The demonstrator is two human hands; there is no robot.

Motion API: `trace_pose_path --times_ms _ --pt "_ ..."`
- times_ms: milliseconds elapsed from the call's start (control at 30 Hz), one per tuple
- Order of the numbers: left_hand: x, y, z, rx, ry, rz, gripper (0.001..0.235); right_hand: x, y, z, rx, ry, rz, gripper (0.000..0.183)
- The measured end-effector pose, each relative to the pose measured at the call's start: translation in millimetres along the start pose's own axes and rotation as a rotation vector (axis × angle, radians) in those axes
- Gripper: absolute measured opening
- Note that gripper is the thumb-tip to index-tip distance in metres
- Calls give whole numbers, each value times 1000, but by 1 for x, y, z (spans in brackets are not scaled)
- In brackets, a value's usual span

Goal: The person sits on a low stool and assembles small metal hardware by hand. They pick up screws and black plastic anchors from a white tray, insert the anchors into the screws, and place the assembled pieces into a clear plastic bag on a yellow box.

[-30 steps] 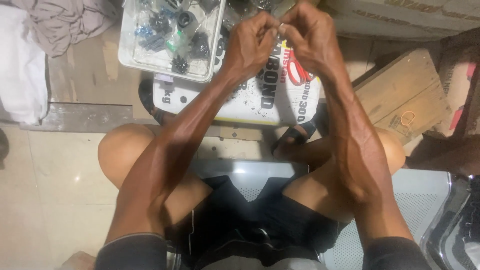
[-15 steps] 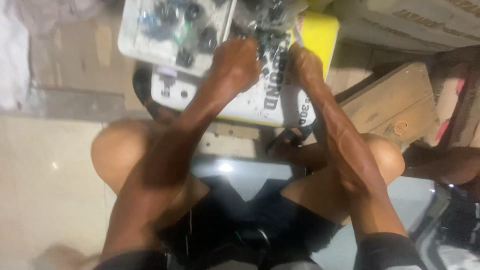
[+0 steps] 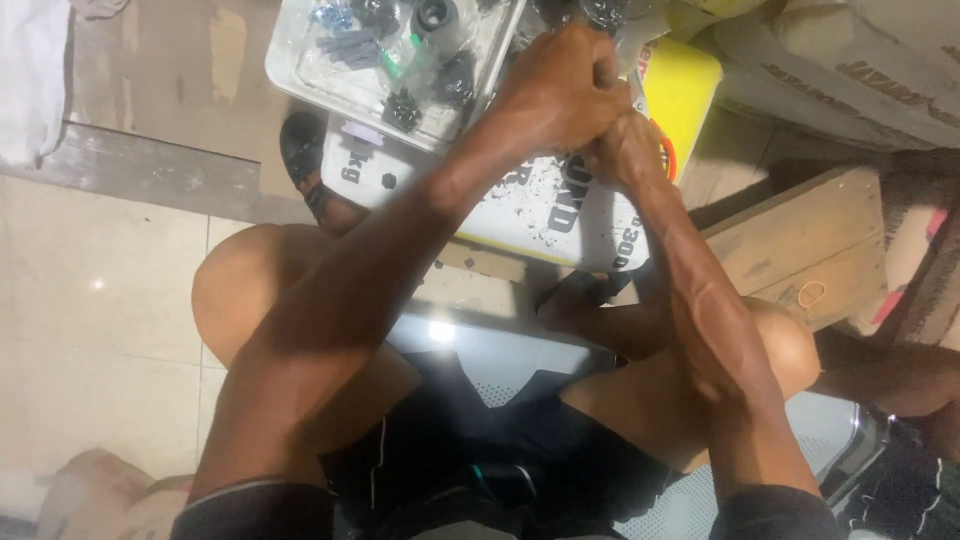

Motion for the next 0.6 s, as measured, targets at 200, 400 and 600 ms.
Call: trace_pose_path --times_ms 200,400,600 --pt "17 28 8 4 16 -26 38 -60 24 -26 179 155 519 16" --pt "43 18 18 322 -55 112 19 -115 22 -37 -136 2 1275 26" --pt "59 37 45 481 -117 83 25 -120 19 -35 -94 -29 1434 8"
Point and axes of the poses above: each hand's wrist, its own z-axis towards the middle knuckle, its own x-axis out of the palm, y = z × x, the point moved 6 cm from there along z, towards the middle knuckle, and after that the axes turned 5 degrees about z, right-handed, at the moved point
